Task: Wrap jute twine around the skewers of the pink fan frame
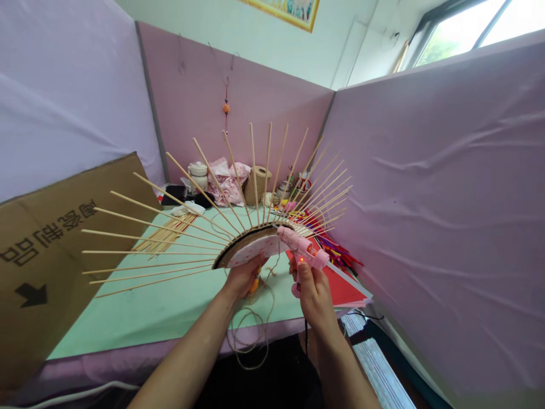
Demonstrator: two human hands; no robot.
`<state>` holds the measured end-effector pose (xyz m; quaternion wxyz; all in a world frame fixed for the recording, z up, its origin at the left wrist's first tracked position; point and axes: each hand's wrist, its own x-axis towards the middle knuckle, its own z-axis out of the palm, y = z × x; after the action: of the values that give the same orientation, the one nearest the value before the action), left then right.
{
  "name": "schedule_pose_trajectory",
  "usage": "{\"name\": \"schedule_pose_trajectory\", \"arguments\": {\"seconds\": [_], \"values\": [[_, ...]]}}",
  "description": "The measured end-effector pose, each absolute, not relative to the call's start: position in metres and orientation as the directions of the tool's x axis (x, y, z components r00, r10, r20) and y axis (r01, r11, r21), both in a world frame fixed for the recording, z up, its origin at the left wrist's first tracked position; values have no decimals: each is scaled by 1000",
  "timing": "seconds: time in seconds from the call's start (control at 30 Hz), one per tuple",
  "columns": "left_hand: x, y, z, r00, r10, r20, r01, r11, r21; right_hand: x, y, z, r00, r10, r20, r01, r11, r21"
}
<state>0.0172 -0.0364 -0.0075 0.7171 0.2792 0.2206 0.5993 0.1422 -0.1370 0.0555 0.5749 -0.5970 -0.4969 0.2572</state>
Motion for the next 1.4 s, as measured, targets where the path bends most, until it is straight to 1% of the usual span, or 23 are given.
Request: {"name": "schedule_pose_trajectory", "arguments": {"seconds": [0.13,0.47,0.8,0.93,1.0,1.07,1.13,1.2,1.27,1.3,1.33,1.37,1.4], "values": [[17,-36,-10,200,979,33,-735,128,666,143,-135,49,351,903,248,283,151,-947],[18,-36,-11,203,979,33,-748,133,651,143,-134,50,353,902,249,323,131,-937],[18,-36,-7,185,983,9,-755,136,641,143,-132,48,348,896,277,343,154,-927],[18,-37,-5,183,983,-3,-750,142,646,138,-140,53,255,940,228,243,166,-956],[18,-38,-6,180,984,-8,-755,144,640,135,-145,51,209,950,233,194,193,-962],[18,-37,-7,159,987,-19,-772,137,621,134,-148,47,238,930,281,172,245,-954],[18,-35,-7,121,992,-44,-797,124,592,140,-145,43,333,883,332,177,287,-941],[18,-32,-8,77,995,-70,-825,103,555,154,-136,41,460,800,386,261,294,-920],[17,-29,-8,42,995,-87,-852,82,517,176,-121,39,554,685,474,453,230,-861],[17,-27,-8,28,995,-91,-865,70,497,188,-112,37,571,628,529,573,157,-804],[16,-26,-8,13,996,-93,-876,57,479,199,-102,35,545,608,576,694,57,-717],[15,-24,-7,-1,996,-94,-885,43,464,209,-92,31,518,623,586,788,-80,-611],[15,-23,-7,-14,995,-95,-893,31,450,217,-83,26,501,670,548,842,-231,-488]]}}
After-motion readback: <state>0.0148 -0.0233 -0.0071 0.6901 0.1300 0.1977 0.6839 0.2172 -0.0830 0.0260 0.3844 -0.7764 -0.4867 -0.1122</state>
